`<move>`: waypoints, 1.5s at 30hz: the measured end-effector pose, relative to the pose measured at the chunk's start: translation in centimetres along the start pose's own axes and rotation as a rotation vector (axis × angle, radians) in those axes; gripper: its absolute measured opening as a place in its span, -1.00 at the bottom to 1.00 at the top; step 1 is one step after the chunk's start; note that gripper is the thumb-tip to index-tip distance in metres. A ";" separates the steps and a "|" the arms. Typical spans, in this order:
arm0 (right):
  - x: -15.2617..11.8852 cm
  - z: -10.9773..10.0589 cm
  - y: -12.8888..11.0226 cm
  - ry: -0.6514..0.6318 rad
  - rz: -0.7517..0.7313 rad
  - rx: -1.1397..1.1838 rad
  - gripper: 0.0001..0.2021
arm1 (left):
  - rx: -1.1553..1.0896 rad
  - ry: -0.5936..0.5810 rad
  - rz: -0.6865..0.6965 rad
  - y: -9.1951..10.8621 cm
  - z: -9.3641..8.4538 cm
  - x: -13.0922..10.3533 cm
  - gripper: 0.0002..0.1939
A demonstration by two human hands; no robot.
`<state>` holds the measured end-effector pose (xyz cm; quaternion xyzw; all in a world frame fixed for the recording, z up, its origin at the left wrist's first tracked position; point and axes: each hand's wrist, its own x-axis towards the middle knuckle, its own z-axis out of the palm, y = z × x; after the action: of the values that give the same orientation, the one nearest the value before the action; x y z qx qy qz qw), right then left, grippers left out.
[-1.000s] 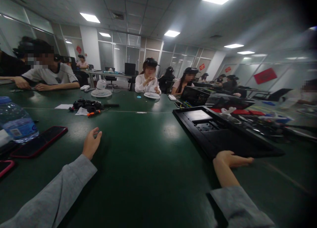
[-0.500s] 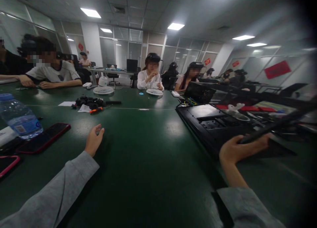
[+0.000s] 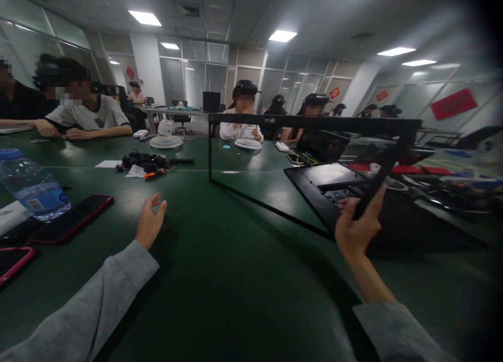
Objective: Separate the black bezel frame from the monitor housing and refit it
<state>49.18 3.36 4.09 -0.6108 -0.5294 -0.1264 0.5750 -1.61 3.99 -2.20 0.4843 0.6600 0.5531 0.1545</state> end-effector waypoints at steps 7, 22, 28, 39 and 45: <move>0.0 1.0 0.7 -0.210 0.036 0.100 -0.31 | 0.049 -0.008 0.139 0.9 0.1 -0.5 -0.31; -0.7 4.3 5.8 -0.636 0.459 0.513 -0.31 | 0.135 -0.166 0.023 -1.6 0.3 0.6 -0.60; -1.1 3.7 6.6 -0.781 0.484 0.651 -0.26 | 0.135 -0.151 0.005 -1.6 0.2 0.6 -0.57; -2.0 5.0 8.9 -0.808 0.280 0.512 -0.21 | 0.193 -0.161 -0.005 -1.5 0.1 0.6 -0.60; -1.9 5.7 9.9 -0.681 0.068 0.258 -0.44 | 0.316 -0.202 0.044 -2.5 0.3 1.0 -0.51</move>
<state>53.66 9.39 -4.73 -0.5575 -0.6815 0.1714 0.4419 -3.09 5.17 -4.17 0.5699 0.7090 0.3946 0.1300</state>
